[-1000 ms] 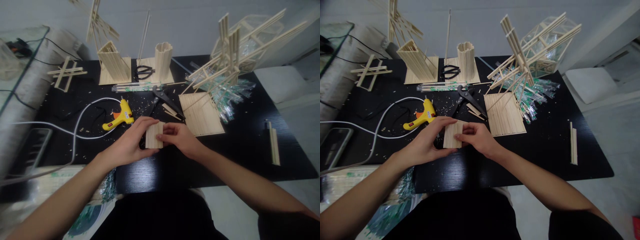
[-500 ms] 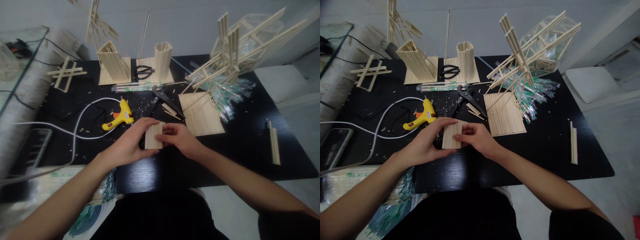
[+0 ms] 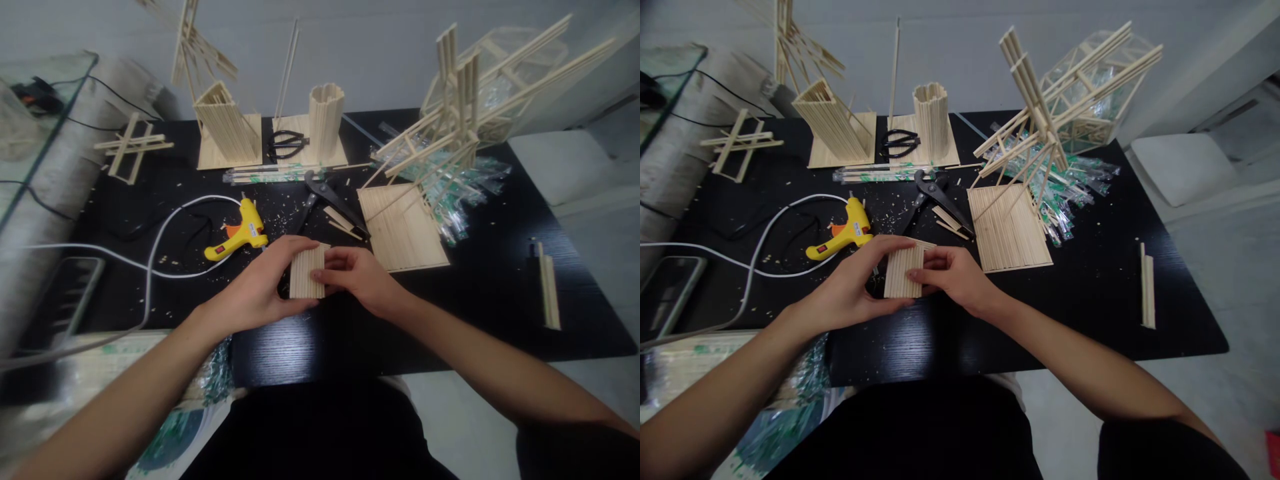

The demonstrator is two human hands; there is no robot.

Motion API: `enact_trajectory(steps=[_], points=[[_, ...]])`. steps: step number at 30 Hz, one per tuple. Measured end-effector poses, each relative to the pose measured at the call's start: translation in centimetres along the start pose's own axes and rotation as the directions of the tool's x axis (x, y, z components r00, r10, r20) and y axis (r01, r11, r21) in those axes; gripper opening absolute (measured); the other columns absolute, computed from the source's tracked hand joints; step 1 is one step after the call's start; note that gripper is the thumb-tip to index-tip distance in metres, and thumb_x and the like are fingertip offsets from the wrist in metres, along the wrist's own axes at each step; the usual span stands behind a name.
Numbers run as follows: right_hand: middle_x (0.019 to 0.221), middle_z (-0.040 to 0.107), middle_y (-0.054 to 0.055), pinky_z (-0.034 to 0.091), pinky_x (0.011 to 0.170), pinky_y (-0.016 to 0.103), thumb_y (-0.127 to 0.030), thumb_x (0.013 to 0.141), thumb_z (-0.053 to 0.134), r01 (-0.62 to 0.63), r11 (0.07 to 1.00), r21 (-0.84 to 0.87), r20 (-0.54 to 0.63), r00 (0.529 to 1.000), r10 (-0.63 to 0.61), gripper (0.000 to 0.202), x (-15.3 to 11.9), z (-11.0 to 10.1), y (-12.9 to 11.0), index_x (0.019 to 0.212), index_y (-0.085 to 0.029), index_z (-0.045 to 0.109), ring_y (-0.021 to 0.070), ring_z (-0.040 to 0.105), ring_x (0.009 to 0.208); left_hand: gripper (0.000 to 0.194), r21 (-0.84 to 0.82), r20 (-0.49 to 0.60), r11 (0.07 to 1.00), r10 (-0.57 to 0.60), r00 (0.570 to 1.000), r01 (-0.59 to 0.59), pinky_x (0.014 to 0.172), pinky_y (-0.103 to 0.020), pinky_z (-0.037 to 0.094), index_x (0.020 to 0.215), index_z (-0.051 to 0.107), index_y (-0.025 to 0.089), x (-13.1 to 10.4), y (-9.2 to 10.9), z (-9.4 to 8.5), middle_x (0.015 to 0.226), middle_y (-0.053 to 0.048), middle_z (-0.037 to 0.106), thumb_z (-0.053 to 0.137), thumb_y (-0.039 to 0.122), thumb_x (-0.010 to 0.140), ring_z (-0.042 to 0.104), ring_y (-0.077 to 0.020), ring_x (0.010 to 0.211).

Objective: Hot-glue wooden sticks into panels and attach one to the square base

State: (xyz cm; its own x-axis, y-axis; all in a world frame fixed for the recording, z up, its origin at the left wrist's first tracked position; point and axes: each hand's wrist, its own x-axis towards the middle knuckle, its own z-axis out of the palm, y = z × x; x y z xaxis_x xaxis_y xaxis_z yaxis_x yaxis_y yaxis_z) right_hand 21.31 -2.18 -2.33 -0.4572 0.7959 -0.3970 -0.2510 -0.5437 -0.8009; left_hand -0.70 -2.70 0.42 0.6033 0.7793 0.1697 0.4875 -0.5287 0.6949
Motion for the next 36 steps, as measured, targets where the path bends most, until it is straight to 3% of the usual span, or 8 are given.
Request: enact_trajectory(steps=[24,31,36], points=[[0.086,0.078,0.001,0.063,0.069,0.027,-0.031,0.061,0.099,0.017,0.999,-0.031,0.004,1.000,-0.017,0.037,-0.1,0.0,0.0,0.088,-0.019,0.078,0.0150,0.073,0.077,0.076,-0.005,0.015,0.999,-0.033,0.999,0.033,0.107,-0.048,0.054,0.145,0.042,0.028,0.0,0.1,0.0,0.141,-0.011,0.059,0.085,0.031,0.082,0.062,-0.0301,0.127],[0.089,0.077,0.003,0.066,0.072,0.032,-0.035,0.065,0.098,0.096,0.977,-0.189,-0.115,0.986,-0.119,0.038,-0.1,-0.4,-0.6,0.090,-0.018,0.074,0.0175,0.075,0.079,0.080,0.078,0.042,0.996,-0.036,0.999,0.032,0.110,-0.052,0.050,0.150,0.038,0.027,-0.2,-0.5,0.0,0.143,-0.013,0.056,0.083,0.033,0.083,0.057,-0.0325,0.130],[0.082,0.073,-0.001,0.067,0.060,0.032,-0.036,0.074,0.092,0.187,0.963,-0.194,-0.159,0.963,-0.219,0.055,-0.3,-0.7,-1.3,0.117,-0.024,0.060,0.0204,0.076,0.077,0.075,0.155,0.129,0.988,-0.020,0.991,0.000,0.112,-0.057,0.045,0.147,0.045,0.024,0.0,-0.7,0.1,0.138,-0.014,0.060,0.083,0.037,0.084,0.053,-0.0359,0.131]])
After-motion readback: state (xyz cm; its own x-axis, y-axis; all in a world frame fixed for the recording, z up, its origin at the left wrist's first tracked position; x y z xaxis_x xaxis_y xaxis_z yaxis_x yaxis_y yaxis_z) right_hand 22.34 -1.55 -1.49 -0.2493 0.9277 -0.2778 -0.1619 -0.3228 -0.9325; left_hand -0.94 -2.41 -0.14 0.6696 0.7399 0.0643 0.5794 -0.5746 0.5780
